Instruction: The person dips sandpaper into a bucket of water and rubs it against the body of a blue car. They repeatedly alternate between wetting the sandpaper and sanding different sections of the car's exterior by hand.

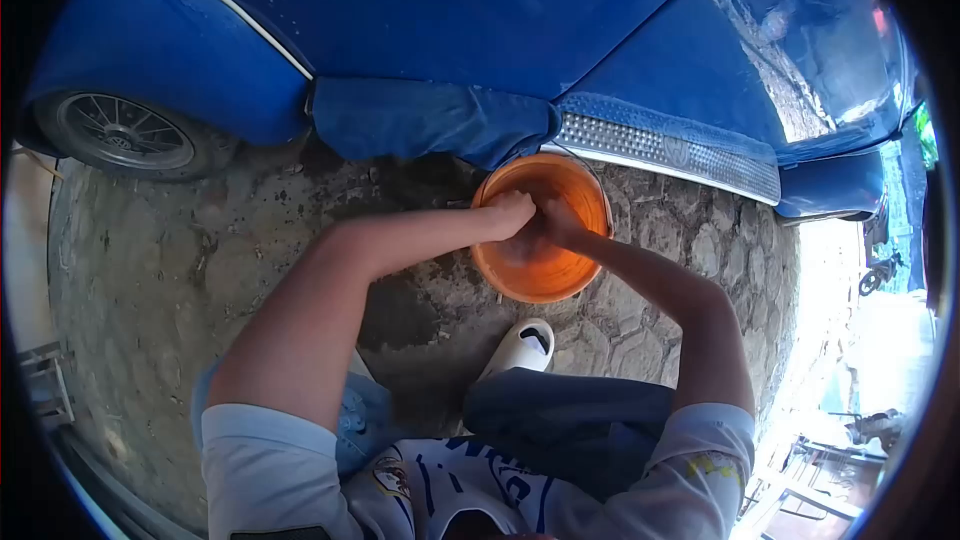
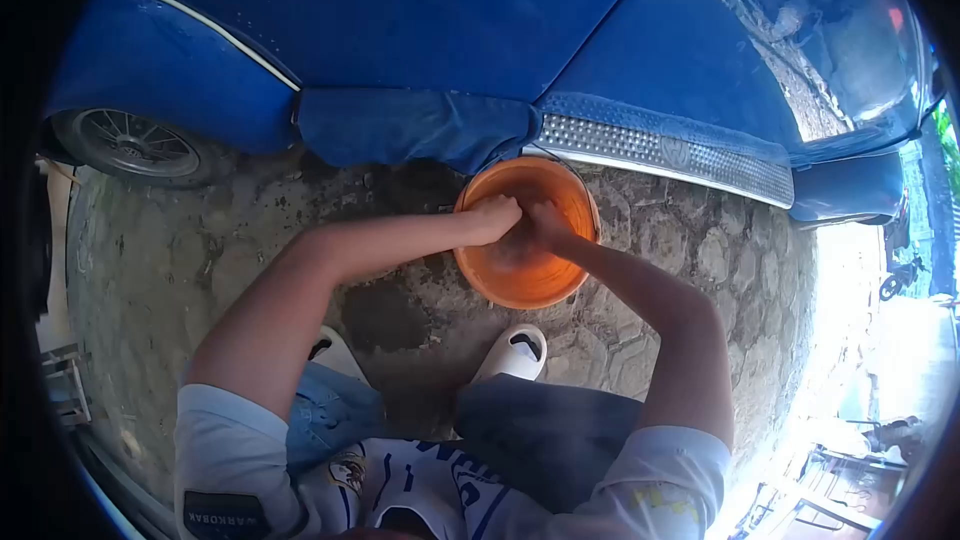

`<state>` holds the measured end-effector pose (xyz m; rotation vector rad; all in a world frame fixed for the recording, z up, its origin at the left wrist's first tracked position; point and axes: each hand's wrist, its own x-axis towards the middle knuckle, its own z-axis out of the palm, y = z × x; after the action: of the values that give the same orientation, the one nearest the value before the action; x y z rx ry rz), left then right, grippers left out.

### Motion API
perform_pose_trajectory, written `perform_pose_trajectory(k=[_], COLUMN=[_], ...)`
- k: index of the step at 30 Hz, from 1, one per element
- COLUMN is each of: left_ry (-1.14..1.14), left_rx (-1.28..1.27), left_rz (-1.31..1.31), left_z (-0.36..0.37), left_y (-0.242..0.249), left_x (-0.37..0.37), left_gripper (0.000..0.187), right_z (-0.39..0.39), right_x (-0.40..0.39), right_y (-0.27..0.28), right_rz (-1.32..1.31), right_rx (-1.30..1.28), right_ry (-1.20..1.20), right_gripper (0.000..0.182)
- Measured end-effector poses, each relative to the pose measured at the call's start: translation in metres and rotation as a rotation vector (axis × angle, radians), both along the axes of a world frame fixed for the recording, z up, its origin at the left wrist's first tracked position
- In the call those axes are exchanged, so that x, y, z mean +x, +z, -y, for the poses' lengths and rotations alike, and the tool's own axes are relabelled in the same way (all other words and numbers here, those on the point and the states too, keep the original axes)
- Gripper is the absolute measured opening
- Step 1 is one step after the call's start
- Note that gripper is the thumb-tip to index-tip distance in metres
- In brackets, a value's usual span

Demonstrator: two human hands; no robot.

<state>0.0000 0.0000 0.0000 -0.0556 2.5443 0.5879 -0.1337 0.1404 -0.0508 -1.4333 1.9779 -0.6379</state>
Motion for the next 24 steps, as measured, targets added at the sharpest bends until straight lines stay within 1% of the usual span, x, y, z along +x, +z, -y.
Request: perform_pose_trajectory(k=[2,3,5,6,7,8,9,10,12,14,15,16,17,18,19,20,21,22,23,24], left_ry=[-0.05,-0.062,-0.012,-0.01,-0.012,-0.069,-0.129,-0.121,-0.137,-0.142,-0.174,-0.208,-0.208,-0.218,-0.229,-0.231,-0.201,-0.171,-0.171,-0.164], left_rx=[-0.152,-0.163,-0.124,-0.144,-0.14,-0.139,-0.138,-0.127,-0.073,-0.016,0.025,0.064,0.066,0.047,0.028,0.029,0.109,0.19,0.19,0.251], left_rz=[-0.418,-0.397,-0.49,-0.439,-0.44,-0.381,-0.321,-0.319,-0.318,-0.324,-0.273,-0.221,-0.221,-0.138,-0.054,-0.054,-0.042,-0.03,-0.033,-0.152], left_z=[-0.002,0.008,0.012,0.012,0.016,0.02,0.022,0.024,0.03,0.036,0.038,0.039,0.041,0.042,0.042,0.042,0.044,0.045,0.047,0.051], left_y=[0.006,0.005,0.016,0.018,0.026,0.041,0.057,0.068,0.048,0.03,0.024,0.022,0.02,0.022,0.023,0.025,0.039,0.052,0.058,0.061], left_x=[0.004,0.015,0.005,-0.003,-0.007,-0.008,-0.006,-0.002,-0.005,-0.013,-0.017,-0.019,-0.023,-0.026,-0.027,-0.027,-0.022,-0.018,-0.013,-0.006], left_gripper=[0.024,0.024,0.021,0.019,0.019,0.02,0.021,0.023,0.024,0.025,0.027,0.029,0.029,0.033,0.037,0.037,0.038,0.038,0.038,0.035], right_z=[-0.001,0.011,0.017,0.022,0.029,0.032,0.029,0.025,0.017,0.008,0.003,0.0,-0.004,-0.002,-0.003,-0.004,0.0,0.004,0.006,0.004], right_x=[0.008,0.024,0.019,0.023,0.031,0.034,0.032,0.027,0.022,0.015,0.008,0.004,-0.001,0.002,0.006,0.007,0.014,0.023,0.028,0.031], right_y=[0.019,0.02,0.038,0.066,0.1,0.117,0.116,0.113,0.103,0.082,0.066,0.055,0.045,0.05,0.055,0.062,0.08,0.105,0.123,0.132], right_rz=[-0.15,-0.128,-0.098,-0.104,-0.116,-0.126,-0.123,-0.101,-0.082,-0.083,-0.086,-0.001,0.043,0.087,0.222,0.354,0.352,0.235,0.117,0.114], right_rx=[-0.005,-0.017,-0.069,-0.063,0.075,0.212,0.215,0.256,0.298,0.286,0.292,0.308,0.316,0.323,0.37,0.414,0.414,0.486,0.557,0.555], right_ry=[-0.066,-0.074,-0.141,-0.144,-0.147,-0.151,-0.158,-0.168,-0.179,-0.049,-0.047,-0.058,-0.065,-0.072,-0.136,-0.2,-0.202,-0.163,-0.125,-0.126], right_gripper=[0.058,0.058,0.049,0.049,0.048,0.047,0.047,0.047,0.047,0.046,0.046,0.045,0.045,0.045,0.047,0.05,0.05,0.045,0.041,0.041])
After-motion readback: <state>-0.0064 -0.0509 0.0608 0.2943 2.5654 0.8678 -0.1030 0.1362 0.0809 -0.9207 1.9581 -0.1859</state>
